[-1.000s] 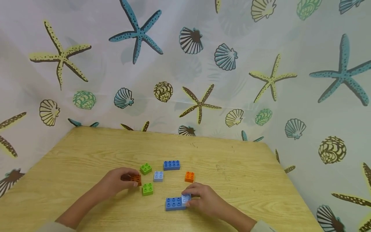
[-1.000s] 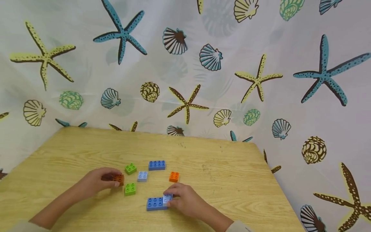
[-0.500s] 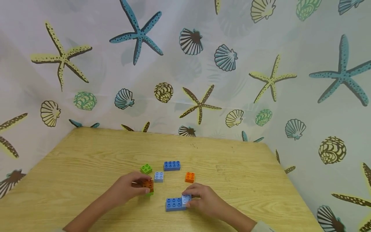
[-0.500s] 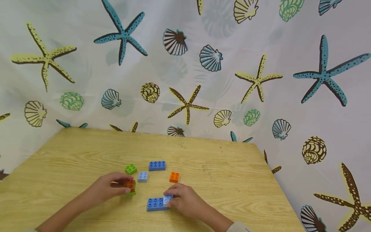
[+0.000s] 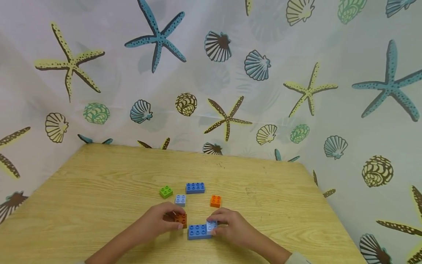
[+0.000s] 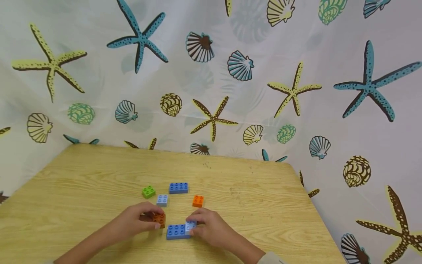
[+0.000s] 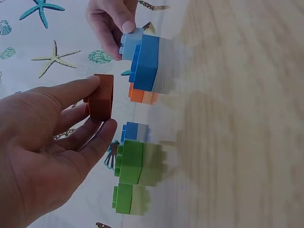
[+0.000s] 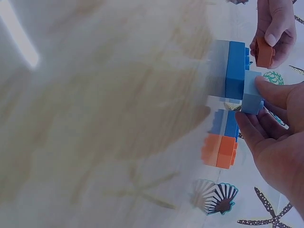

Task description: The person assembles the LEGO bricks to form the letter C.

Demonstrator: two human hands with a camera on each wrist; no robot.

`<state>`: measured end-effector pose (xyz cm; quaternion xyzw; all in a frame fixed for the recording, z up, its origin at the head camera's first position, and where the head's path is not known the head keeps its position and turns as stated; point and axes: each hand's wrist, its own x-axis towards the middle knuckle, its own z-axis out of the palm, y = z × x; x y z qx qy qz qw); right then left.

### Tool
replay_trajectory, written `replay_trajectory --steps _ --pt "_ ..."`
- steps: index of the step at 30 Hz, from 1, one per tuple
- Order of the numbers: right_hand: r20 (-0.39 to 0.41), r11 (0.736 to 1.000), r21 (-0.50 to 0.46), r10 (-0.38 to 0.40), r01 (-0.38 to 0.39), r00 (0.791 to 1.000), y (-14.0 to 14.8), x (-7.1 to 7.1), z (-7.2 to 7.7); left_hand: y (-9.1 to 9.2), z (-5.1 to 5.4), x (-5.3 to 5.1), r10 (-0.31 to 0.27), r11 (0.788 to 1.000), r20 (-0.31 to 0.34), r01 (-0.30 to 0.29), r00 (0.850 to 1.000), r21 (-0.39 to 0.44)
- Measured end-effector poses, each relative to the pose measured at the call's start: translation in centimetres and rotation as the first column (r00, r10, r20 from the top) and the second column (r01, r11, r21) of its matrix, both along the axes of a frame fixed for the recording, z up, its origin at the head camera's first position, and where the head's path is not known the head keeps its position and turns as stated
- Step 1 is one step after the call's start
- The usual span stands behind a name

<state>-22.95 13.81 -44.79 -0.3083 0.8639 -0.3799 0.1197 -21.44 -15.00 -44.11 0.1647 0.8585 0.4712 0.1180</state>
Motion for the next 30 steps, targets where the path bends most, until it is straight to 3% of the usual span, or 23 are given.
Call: replay_trajectory --steps 9,30 --pt "0.008 1.0 -0.014 0.003 -0.003 1.0 0.0 0.1 0.1 0.7 -0.8 0.0 -0.082 0.996 -0.022 0.082 0.996 0.031" --pt "0.013 1.0 -0.011 -0.008 0.008 1.0 -0.2 0.1 0.3 2.0 -0.7 -0.1 -0.086 0.994 -0.005 0.085 0.996 -0.063"
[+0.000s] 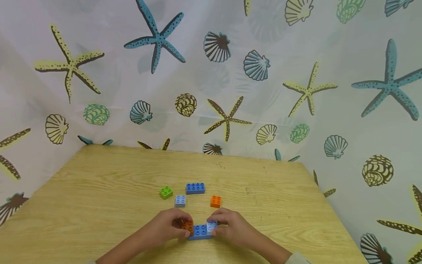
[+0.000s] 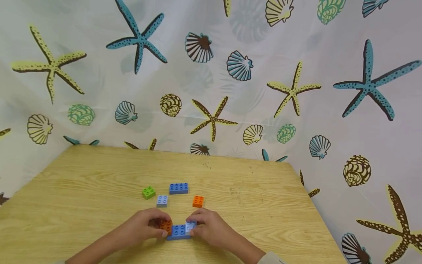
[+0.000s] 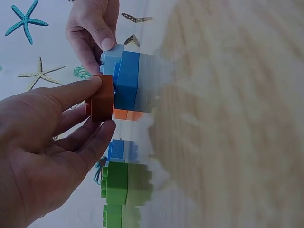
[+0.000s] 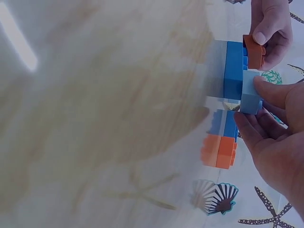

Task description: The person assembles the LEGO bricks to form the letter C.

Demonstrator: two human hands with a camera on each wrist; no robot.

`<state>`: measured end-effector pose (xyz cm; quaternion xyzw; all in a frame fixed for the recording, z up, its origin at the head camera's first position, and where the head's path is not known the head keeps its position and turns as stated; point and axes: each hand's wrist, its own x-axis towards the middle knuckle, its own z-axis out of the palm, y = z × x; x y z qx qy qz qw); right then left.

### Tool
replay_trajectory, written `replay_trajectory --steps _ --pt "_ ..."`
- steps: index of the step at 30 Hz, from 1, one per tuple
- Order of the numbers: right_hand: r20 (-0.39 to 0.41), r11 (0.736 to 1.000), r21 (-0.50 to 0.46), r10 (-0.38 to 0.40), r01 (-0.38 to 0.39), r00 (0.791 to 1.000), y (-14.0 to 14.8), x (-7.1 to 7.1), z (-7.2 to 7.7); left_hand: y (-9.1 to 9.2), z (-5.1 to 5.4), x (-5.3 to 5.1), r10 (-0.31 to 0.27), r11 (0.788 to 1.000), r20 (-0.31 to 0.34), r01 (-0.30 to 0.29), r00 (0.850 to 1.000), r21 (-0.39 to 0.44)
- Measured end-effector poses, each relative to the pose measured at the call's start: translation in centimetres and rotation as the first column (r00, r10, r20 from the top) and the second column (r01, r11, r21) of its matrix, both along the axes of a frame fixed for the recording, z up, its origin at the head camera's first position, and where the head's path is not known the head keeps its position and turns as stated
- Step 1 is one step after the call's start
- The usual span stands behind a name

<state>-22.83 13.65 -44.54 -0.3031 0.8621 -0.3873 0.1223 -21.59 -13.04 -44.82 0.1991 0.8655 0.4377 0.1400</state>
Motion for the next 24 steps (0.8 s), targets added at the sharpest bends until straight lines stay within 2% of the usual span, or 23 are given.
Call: replay_trajectory --steps 9,18,24 --pt "-0.001 1.0 0.005 0.001 -0.001 1.0 0.06 -0.03 -0.03 0.25 0.12 -0.11 -0.016 1.0 0.004 0.016 1.0 -0.02" --pt "-0.003 1.0 0.003 0.008 -0.008 1.0 0.05 -0.05 -0.11 0.38 0.07 -0.02 -0.02 1.0 -0.015 0.02 1.0 -0.01" --pt "-0.003 1.0 0.002 0.006 -0.006 1.0 0.04 0.08 -0.01 0.53 0.11 0.0 -0.016 0.999 -0.037 0.014 0.999 -0.04"
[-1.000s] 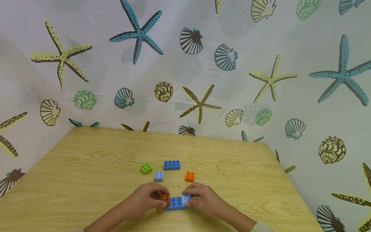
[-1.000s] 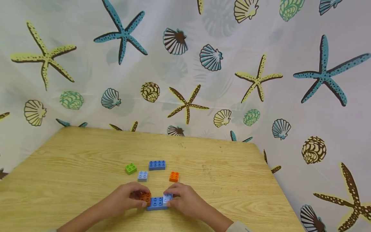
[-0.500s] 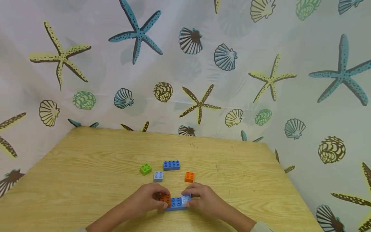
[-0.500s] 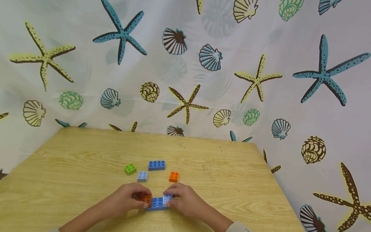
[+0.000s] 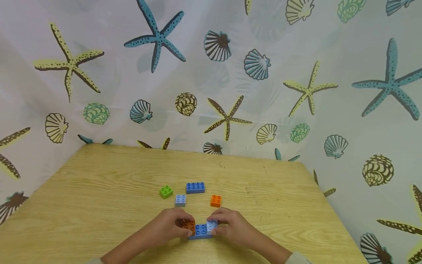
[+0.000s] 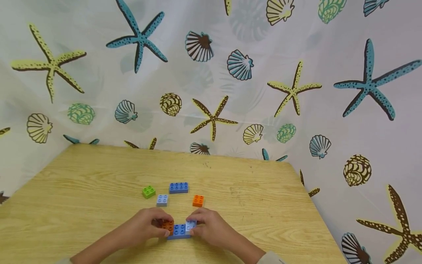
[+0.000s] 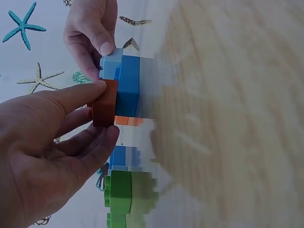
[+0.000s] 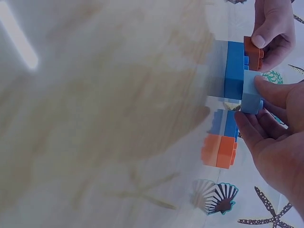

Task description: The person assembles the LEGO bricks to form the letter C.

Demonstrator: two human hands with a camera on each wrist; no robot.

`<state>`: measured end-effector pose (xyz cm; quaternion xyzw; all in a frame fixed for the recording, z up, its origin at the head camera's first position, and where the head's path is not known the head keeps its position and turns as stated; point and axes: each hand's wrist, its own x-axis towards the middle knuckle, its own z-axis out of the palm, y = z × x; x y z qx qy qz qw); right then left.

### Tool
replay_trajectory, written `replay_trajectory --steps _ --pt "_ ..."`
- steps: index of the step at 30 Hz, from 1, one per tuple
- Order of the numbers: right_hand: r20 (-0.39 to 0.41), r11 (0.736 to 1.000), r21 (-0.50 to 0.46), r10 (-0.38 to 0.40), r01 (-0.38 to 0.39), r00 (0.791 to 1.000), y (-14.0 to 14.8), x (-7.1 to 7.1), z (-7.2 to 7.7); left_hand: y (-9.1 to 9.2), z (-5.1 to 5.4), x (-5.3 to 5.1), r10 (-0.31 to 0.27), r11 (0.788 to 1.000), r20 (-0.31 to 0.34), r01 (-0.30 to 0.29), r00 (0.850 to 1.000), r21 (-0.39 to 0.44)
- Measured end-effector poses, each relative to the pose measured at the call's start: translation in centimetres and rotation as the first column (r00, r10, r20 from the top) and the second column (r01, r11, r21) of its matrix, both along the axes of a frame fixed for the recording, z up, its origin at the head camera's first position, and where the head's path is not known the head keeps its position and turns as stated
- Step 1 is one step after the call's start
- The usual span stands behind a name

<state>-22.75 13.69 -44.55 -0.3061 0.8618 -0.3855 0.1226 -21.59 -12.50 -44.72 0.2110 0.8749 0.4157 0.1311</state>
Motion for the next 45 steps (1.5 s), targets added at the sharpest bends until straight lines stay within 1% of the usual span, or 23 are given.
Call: replay_trajectory --steps 8,13,17,21,24,28,32,35,38,43,45 --pt "0.01 1.0 -0.015 -0.012 0.012 1.0 0.2 0.0 -0.2 0.0 0.0 0.0 -0.023 0.999 -0.01 0.024 1.0 0.025" --pt "0.012 1.0 -0.024 -0.009 0.01 1.0 0.3 0.0 -0.3 0.1 -0.1 -0.1 -0.024 1.0 -0.011 0.024 1.0 0.003" --pt "0.011 1.0 -0.02 -0.007 0.007 1.0 0.3 0.0 -0.3 -0.3 0.0 0.0 -0.009 1.0 0.021 0.009 1.0 0.015" --pt "0.017 1.0 -0.02 -0.017 0.017 1.0 0.3 0.0 -0.2 -1.2 0.2 0.0 0.03 0.998 0.053 -0.033 0.998 0.059" --pt "0.024 1.0 -0.019 -0.024 0.025 0.999 0.3 0.1 -0.1 -2.2 0.3 -0.1 0.075 0.994 0.049 -0.079 0.996 0.081" --pt "0.023 1.0 -0.018 -0.018 0.018 1.0 0.4 0.1 -0.1 -3.4 0.3 -0.4 0.139 0.988 0.022 -0.141 0.99 0.058" --pt "0.017 1.0 -0.016 -0.011 0.011 1.0 0.3 0.0 -0.2 -4.7 0.2 -0.9 0.18 0.983 -0.01 -0.179 0.984 0.025" --pt "0.014 1.0 -0.018 -0.007 0.007 1.0 0.3 0.0 -0.2 -5.5 0.0 -1.2 0.2 0.979 -0.004 -0.2 0.98 0.024" --pt "0.01 1.0 -0.02 -0.002 0.002 1.0 0.3 0.0 -0.2 -6.2 -0.2 -1.4 0.196 0.98 -0.007 -0.195 0.981 0.031" --pt "0.004 1.0 -0.018 0.0 0.0 1.0 0.3 0.0 -0.2 -6.8 -0.9 -1.8 0.162 0.987 -0.055 -0.161 0.985 0.024" --pt "0.005 1.0 -0.02 -0.001 0.002 1.0 0.3 0.1 -0.2 -6.8 -1.0 -2.0 0.155 0.988 -0.06 -0.154 0.986 0.019"
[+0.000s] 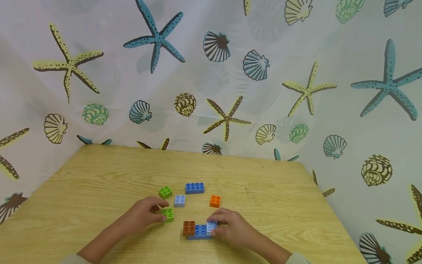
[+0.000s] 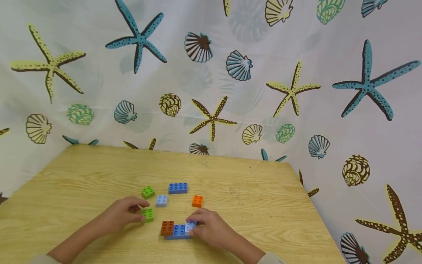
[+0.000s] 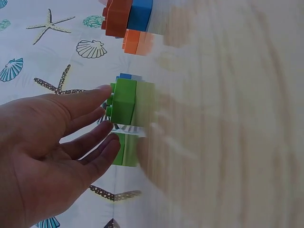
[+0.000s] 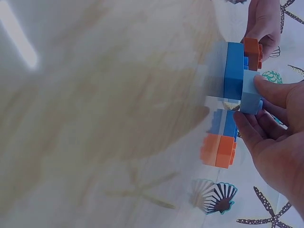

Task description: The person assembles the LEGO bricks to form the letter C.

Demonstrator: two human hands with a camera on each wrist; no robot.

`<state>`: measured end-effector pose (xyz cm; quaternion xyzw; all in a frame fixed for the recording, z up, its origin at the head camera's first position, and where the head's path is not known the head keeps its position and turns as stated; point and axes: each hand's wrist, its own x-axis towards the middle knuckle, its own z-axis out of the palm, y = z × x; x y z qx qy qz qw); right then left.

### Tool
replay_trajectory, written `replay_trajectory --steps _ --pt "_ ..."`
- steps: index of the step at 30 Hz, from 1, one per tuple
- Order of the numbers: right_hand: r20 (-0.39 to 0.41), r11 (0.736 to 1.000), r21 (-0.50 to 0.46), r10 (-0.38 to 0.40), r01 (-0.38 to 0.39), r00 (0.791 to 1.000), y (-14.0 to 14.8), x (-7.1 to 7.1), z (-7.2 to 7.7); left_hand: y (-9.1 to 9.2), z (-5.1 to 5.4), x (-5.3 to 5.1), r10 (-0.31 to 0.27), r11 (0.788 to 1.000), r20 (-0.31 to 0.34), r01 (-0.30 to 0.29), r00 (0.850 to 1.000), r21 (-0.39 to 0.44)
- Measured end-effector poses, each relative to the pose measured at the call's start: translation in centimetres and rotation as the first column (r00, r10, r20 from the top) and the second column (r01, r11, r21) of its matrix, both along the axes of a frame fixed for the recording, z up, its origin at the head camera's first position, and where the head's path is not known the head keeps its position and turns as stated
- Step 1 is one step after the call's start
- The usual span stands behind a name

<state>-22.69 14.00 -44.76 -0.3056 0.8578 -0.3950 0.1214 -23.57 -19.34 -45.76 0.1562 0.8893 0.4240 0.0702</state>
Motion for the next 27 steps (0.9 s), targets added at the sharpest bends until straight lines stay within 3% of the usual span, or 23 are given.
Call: replay_trajectory --steps 8,16,27 --pt "0.011 1.0 -0.011 -0.003 0.003 1.0 -0.1 0.0 0.0 0.3 -0.3 -0.6 -0.053 0.998 0.012 0.053 0.999 -0.024" --pt "0.001 1.0 -0.007 0.003 -0.003 1.0 0.0 0.1 0.0 1.2 -0.4 -0.7 0.01 0.997 0.036 -0.008 0.999 -0.071" --pt "0.006 1.0 -0.004 -0.002 0.002 1.0 -0.1 0.0 0.0 1.0 0.1 -0.3 0.005 0.999 0.04 -0.003 0.999 -0.038"
